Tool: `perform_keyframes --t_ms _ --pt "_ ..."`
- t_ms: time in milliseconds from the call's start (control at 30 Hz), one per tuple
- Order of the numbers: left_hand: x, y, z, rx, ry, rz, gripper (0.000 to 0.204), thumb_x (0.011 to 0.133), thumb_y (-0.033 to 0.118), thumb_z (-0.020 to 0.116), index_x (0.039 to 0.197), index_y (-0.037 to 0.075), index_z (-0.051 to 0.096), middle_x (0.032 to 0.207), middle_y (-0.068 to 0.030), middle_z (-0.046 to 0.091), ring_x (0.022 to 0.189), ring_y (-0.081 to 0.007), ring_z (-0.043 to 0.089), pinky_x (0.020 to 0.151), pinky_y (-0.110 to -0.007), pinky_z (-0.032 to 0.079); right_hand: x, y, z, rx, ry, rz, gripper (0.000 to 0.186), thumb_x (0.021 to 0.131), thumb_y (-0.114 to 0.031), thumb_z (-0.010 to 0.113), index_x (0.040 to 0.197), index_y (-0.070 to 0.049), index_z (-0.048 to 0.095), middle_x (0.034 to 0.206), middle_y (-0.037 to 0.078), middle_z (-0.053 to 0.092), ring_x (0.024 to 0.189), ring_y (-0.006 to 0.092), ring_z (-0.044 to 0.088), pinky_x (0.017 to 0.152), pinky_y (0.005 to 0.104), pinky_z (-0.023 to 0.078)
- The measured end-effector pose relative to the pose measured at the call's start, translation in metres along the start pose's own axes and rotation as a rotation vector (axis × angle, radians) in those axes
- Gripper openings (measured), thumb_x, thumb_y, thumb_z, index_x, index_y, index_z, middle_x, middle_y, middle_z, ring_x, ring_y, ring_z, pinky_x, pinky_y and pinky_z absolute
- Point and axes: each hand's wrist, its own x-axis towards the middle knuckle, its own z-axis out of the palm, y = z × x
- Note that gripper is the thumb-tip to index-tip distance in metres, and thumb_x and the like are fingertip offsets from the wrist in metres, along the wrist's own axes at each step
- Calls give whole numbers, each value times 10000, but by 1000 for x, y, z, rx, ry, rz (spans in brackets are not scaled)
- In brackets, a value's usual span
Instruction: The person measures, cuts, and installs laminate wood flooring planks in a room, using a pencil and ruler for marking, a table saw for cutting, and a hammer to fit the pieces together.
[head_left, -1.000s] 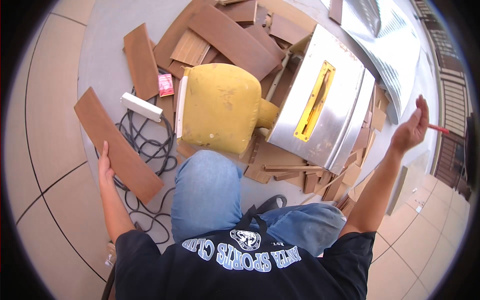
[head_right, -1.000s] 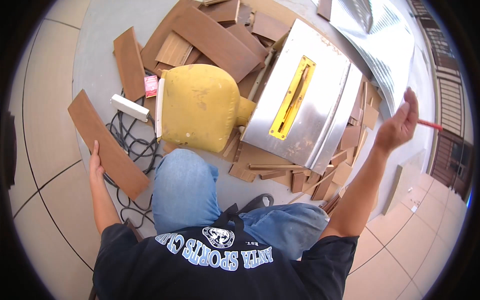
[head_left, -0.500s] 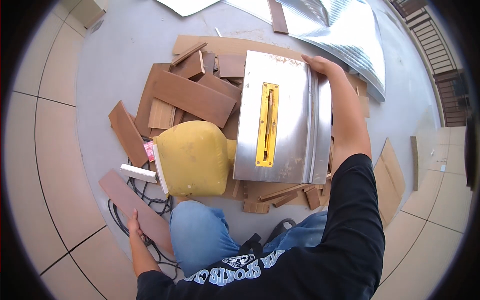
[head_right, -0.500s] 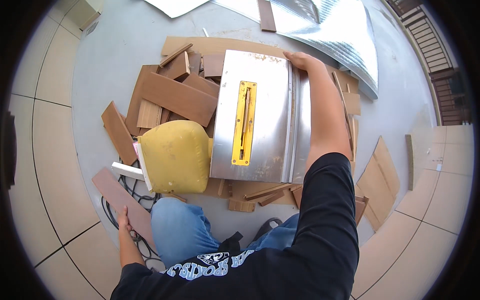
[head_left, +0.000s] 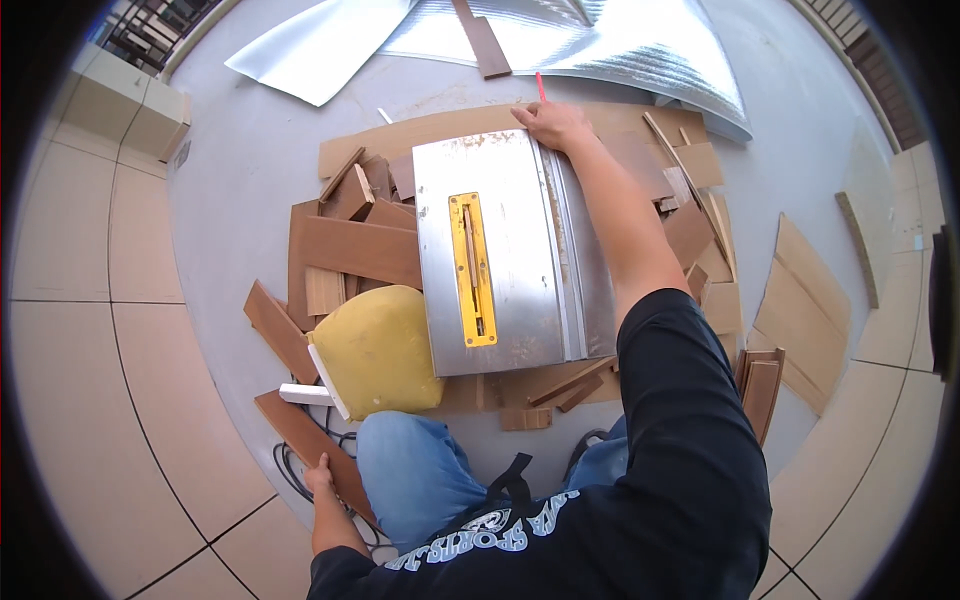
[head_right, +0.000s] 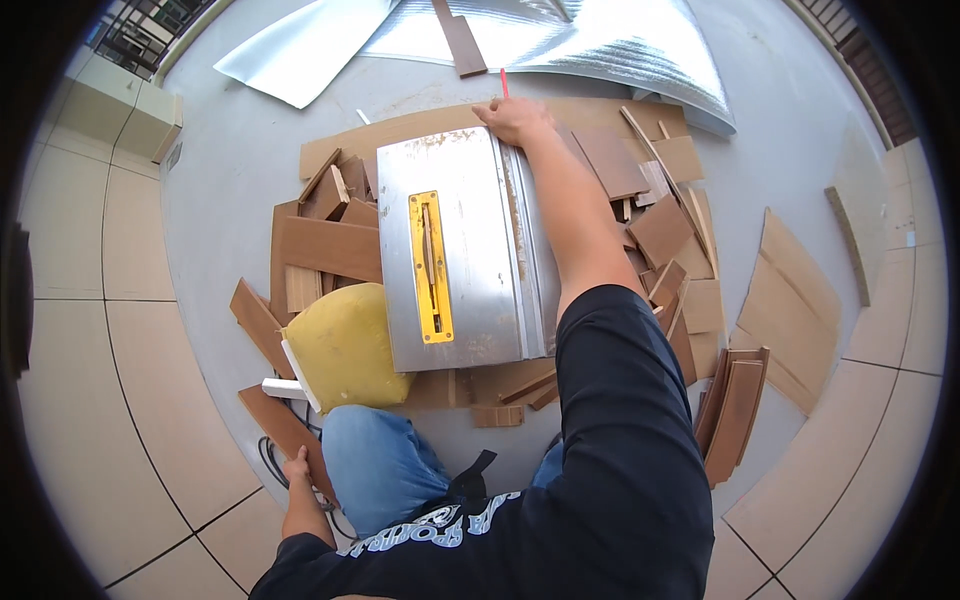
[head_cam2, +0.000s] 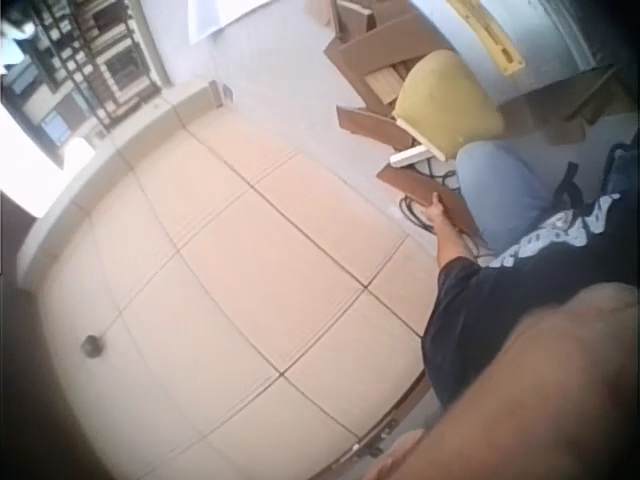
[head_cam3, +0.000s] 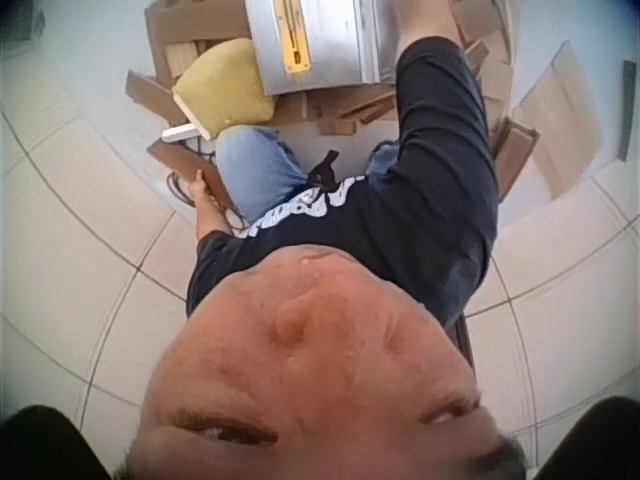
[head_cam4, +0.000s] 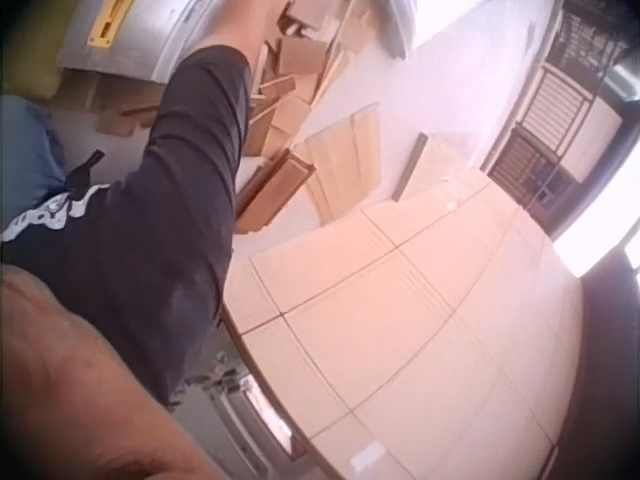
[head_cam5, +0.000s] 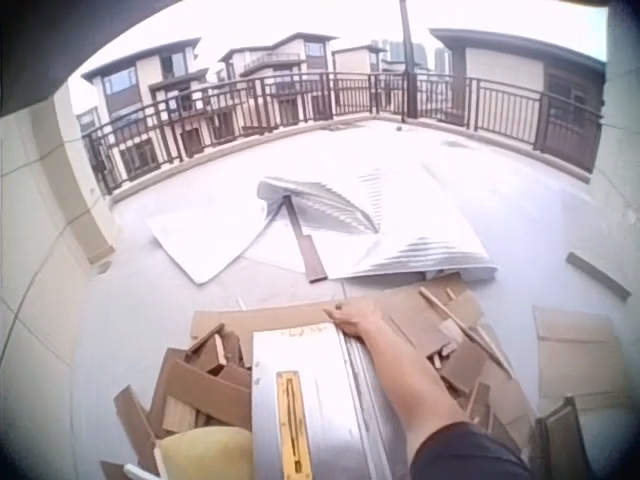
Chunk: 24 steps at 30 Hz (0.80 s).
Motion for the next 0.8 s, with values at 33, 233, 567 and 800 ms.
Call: perform_keyframes --t_ms 33,233,567,800 --pt "-17 9 12 15 -49 39 596 856 358 870 1249 -60 708 1230 -221 739 1104 -332 723 948 -420 556 -3 32 -4 -86 299 -172 570 1032 -576 462 1394 -186 666 1460 124 627 1368 336 547 1166 491 375" --pt "-96 36 -77 -255 -238 217 485 907 264 832 1244 -62 706 1161 -182 758 1021 -304 732 922 -409 575 -199 150 40 365 554 342 660 1025 -531 513 1507 -80 510 1617 184 446 1504 366 386 1229 521 249" --pt "-275 181 -359 358 -732 859 388 934 185 796 1211 -69 702 1130 -177 765 1011 -268 730 917 -374 565 -1003 105 13 104 -903 908 404 895 -171 562 1233 -48 747 1307 246 686 1229 401 652 1072 468 511" --pt "-463 282 -390 748 -1164 1515 416 910 274 817 1183 -31 738 1105 -165 787 1007 -276 751 917 -384 565 -1153 -158 -37 878 -12 1359 562 834 -273 773 1259 40 581 1151 272 702 1118 424 684 929 481 558"
